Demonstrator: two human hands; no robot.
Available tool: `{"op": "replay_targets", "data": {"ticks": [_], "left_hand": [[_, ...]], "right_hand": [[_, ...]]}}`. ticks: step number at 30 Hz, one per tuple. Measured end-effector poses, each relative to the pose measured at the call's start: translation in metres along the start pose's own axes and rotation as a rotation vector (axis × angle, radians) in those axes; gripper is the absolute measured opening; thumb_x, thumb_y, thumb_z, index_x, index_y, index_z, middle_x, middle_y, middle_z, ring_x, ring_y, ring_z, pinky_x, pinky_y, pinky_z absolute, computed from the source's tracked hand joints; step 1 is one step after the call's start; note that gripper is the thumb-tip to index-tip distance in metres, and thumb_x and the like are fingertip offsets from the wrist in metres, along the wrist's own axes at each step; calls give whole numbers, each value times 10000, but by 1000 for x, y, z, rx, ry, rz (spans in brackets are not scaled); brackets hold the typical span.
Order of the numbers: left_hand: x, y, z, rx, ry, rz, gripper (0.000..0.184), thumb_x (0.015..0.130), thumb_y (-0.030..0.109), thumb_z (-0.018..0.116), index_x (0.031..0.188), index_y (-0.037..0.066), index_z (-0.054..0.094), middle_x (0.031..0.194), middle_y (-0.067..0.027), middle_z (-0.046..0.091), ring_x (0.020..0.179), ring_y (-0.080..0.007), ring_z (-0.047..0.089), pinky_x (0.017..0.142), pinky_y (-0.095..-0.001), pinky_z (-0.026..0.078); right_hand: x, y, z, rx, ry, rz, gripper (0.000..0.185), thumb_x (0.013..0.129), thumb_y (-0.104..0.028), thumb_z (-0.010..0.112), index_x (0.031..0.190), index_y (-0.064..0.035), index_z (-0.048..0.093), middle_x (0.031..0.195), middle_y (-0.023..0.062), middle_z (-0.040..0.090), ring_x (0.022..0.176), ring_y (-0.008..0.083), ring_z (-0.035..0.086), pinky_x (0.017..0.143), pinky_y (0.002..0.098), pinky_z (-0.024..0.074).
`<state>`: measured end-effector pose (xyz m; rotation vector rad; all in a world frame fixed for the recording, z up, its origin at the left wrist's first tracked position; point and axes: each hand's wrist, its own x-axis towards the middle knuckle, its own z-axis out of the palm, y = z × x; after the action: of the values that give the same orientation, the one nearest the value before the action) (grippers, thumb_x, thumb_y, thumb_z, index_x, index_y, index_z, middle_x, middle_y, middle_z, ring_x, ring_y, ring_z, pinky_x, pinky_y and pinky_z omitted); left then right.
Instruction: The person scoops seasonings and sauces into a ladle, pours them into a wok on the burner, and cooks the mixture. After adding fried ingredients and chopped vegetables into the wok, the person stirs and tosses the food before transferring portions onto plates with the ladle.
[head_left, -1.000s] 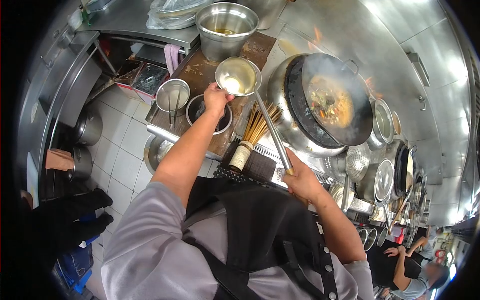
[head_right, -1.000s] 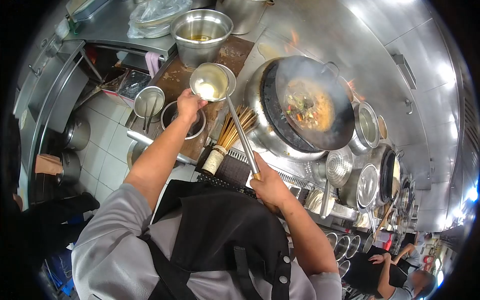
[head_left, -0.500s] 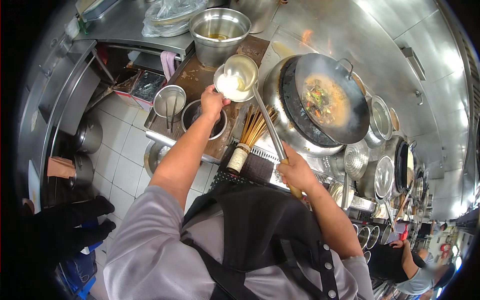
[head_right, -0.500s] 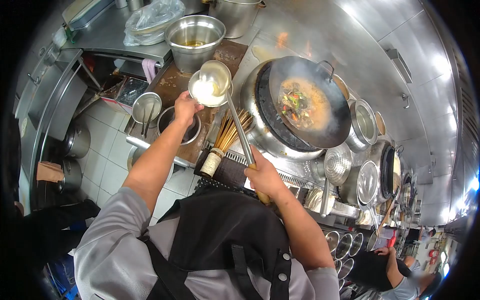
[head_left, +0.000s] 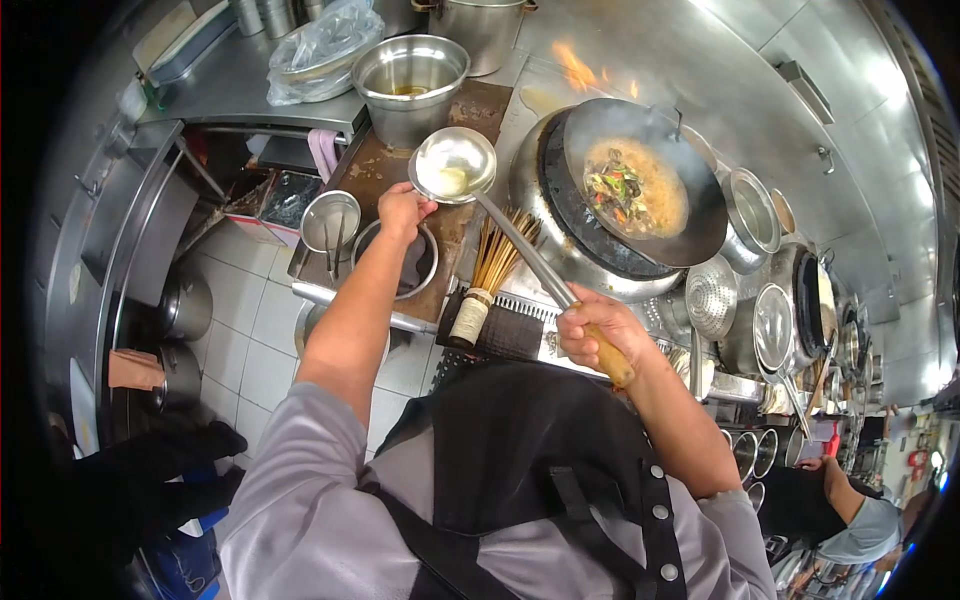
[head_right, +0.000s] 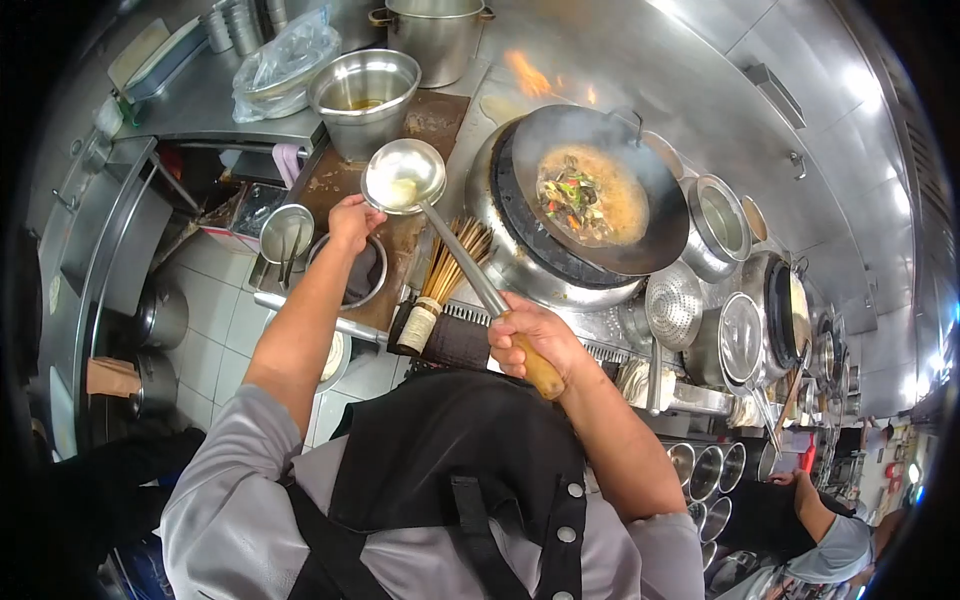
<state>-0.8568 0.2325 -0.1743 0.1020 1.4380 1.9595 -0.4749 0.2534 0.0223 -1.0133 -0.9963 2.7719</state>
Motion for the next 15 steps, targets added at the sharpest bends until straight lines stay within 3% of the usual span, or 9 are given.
{"op": "replay_targets", "data": {"ticks": [4,7,11,14,15], "left_hand": [[-14,13,-15,1,-29,6,364,901,-53,539,1260,-35,485,917,-140,629,728,-222,656,665,-342,624],[-46,20,-24,61,-36,75,243,946,82,598,1183,28,587,924,-100,638,753,-196,647,693,-320,613],[-100,9,-26,98,-42,112,213,966,128,612,1160,45,589,877,-66,649,692,-145,635,604,-273,553],[-140,-8,-4,122,-57,43,202,936,72,610,1136,41,604,864,-56,652,664,-123,612,573,-249,522],[-158,-7,11,128,-64,47,202,936,72,610,1136,41,604,864,-56,652,664,-123,612,573,-249,522]], "right_hand": [[-25,-3,-23,286,-227,-38,585,933,-64,535,1487,-69,346,712,61,489,466,107,467,372,238,403],[-63,-13,-36,484,-393,-106,514,945,-96,529,1442,-45,408,742,48,474,510,86,462,391,230,412],[-116,-36,-67,455,-295,-276,492,940,-85,531,1418,-40,422,751,56,492,540,108,483,401,237,400],[-134,-51,-100,150,50,-406,421,901,-62,552,1315,-48,476,765,77,544,527,124,492,412,248,408],[-133,-58,-117,155,49,-414,421,901,-62,552,1315,-48,476,765,77,544,527,124,492,412,248,408]]}}
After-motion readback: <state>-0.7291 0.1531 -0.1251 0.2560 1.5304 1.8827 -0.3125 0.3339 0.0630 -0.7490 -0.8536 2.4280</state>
